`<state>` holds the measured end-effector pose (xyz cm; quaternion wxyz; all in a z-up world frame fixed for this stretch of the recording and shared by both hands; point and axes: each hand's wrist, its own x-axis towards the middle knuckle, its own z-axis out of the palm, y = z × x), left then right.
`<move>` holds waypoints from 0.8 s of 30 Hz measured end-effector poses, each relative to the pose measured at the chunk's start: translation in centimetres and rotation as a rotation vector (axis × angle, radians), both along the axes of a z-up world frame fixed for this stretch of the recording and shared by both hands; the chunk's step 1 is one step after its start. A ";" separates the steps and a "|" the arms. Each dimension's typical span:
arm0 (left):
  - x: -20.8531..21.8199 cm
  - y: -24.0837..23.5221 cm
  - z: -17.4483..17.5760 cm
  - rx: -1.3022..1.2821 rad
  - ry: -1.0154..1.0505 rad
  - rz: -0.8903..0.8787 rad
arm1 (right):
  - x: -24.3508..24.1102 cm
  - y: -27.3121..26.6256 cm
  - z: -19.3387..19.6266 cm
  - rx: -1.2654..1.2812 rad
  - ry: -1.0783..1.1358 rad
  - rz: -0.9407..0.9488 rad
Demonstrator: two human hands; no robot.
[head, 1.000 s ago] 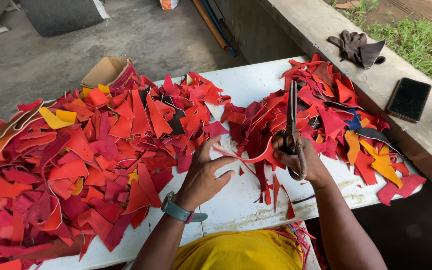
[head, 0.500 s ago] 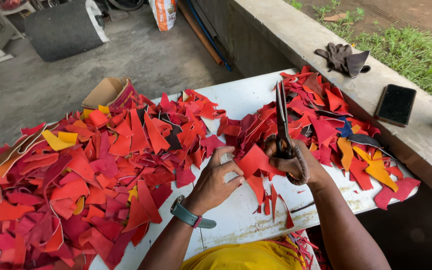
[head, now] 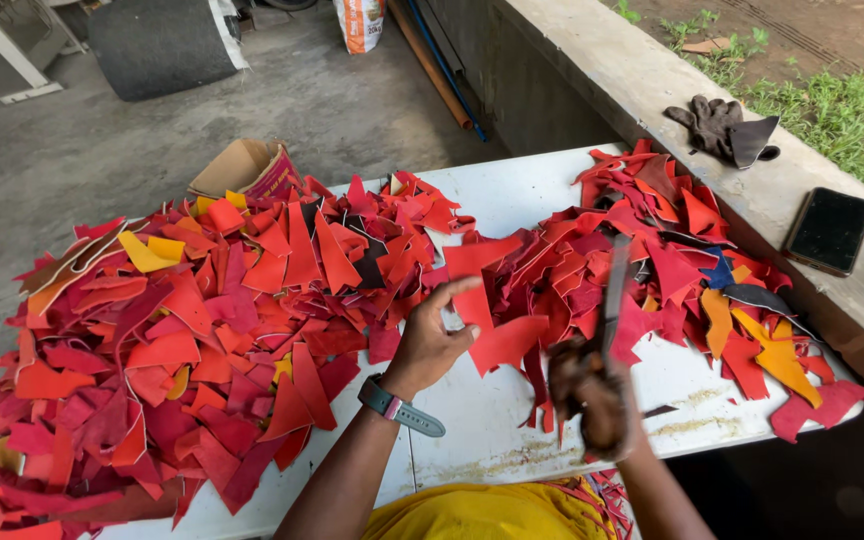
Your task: The person uses shears to cut red and orange fabric pieces into smaller strips on a white table. The person repeatedly picks up fabric pieces, cuts them, and places the cut pieces back on the table.
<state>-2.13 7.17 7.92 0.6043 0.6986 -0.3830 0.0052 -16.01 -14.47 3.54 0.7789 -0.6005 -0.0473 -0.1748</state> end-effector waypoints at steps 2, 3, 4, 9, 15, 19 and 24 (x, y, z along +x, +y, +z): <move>0.0 -0.1 0.3 0.011 0.207 0.014 | 0.1 2.6 -1.8 0.048 0.266 -0.006; -0.1 -0.2 0.5 0.002 0.200 -0.009 | 0.1 3.6 -2.3 0.014 0.320 -0.015; -0.2 -0.1 0.9 -0.009 0.186 -0.027 | 0.4 4.1 -2.4 -0.023 0.367 -0.018; -0.5 0.4 2.1 0.003 0.245 -0.096 | 3.0 5.9 -1.9 -0.189 0.540 0.012; 0.0 0.7 1.1 0.062 0.188 -0.016 | 3.4 6.5 -1.9 -0.212 0.602 -0.015; 0.6 0.4 0.0 -0.058 0.235 -0.024 | 3.6 6.4 -2.2 -0.209 0.579 -0.001; 2.8 0.8 1.0 -0.132 0.197 0.132 | 1.4 5.0 -2.7 -0.156 0.413 0.201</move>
